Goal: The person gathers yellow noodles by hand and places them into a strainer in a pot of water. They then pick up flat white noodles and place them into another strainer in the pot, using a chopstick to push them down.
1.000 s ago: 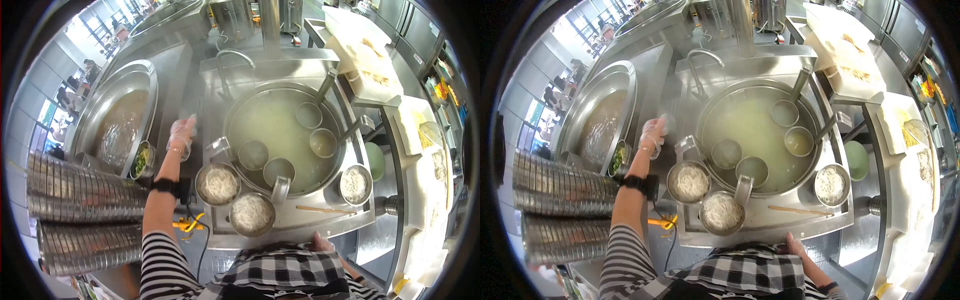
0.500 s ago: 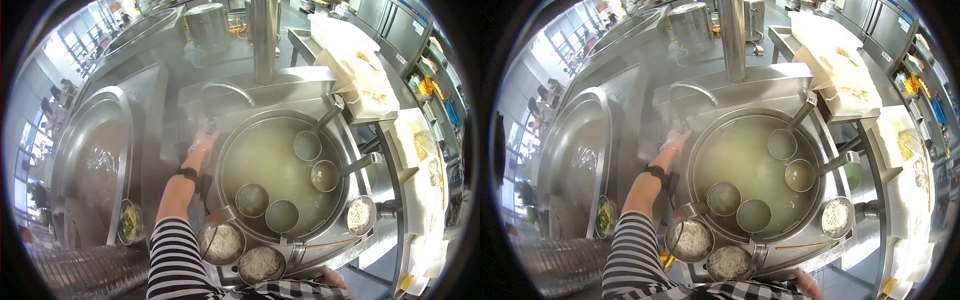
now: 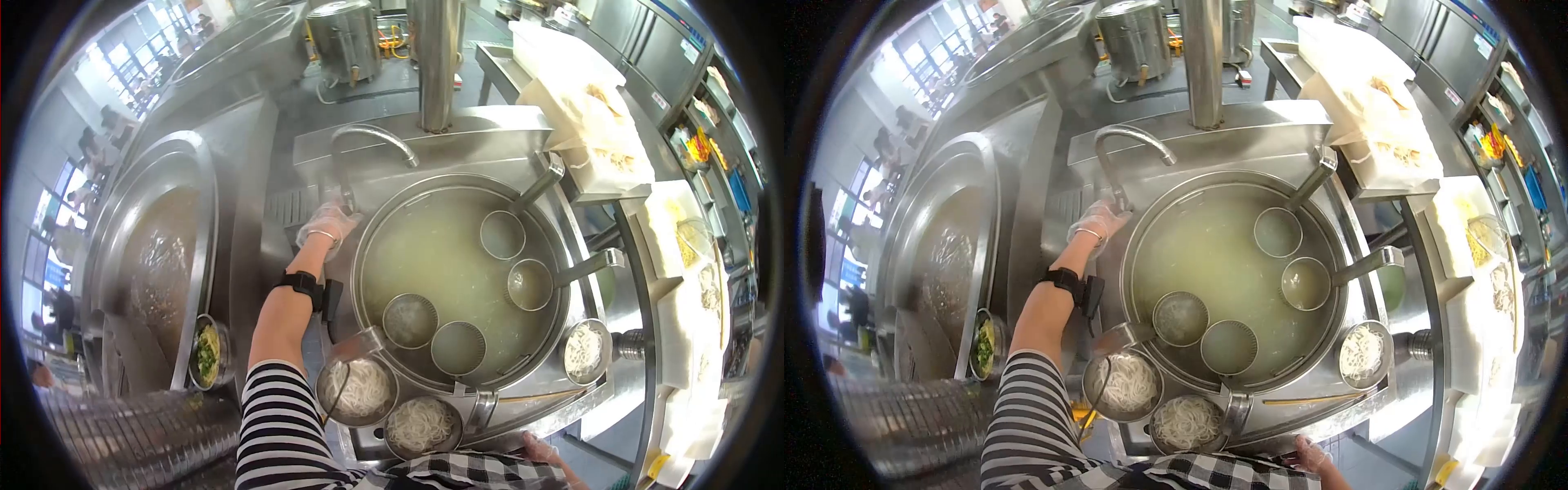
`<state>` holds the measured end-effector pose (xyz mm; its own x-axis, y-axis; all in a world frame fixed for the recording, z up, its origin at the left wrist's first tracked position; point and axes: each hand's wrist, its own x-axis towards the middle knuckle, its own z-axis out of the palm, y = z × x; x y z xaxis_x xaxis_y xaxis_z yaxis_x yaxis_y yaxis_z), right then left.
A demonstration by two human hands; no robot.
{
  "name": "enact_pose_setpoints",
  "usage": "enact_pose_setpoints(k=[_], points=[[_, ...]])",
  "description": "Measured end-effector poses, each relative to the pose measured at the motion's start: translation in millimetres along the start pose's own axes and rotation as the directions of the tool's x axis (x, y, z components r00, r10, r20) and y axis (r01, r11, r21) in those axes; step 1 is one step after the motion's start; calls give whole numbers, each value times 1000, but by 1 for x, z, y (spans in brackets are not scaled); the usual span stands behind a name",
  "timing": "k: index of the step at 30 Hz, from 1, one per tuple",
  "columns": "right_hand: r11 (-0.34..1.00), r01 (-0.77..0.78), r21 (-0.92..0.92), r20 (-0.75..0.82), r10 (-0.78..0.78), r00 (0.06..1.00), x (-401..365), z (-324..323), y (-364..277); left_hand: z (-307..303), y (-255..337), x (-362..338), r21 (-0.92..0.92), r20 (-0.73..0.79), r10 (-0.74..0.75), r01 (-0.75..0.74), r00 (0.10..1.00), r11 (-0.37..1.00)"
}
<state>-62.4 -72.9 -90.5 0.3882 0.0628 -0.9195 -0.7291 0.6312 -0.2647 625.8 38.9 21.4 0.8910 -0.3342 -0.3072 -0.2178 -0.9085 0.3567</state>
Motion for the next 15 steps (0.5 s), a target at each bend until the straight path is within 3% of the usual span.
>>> enact_pose_setpoints(k=[2,4,6,7,8,10,12,15], points=[[998,18,-64,-35,-21,999,-4,-1,8,-14,-7,-7,114,-47,124,-118,991,986],[984,53,-171,-105,-71,992,-5,4,-8,-29,-15,-30,127,-269,251,-224,930,966],[939,102,-328,-114,-147,983,-9,2,-26,-30,-32,-35,19,-434,235,-252,870,968],[901,129,-414,-114,-192,975,-13,0,-35,-9,-61,11,-294,-457,262,-422,850,858],[858,151,-492,-112,-234,966,-16,-2,-45,12,-91,57,-561,-479,288,-541,830,627],[757,206,-620,-78,-321,944,-21,-9,-66,-25,-82,2,-317,-642,308,-609,702,728],[645,261,-718,-29,-403,915,-27,-19,-86,-103,-13,-187,115,-764,322,-373,559,921],[476,343,-810,74,-497,864,-33,-34,-114,-102,-3,-313,82,-855,295,-452,426,888]])
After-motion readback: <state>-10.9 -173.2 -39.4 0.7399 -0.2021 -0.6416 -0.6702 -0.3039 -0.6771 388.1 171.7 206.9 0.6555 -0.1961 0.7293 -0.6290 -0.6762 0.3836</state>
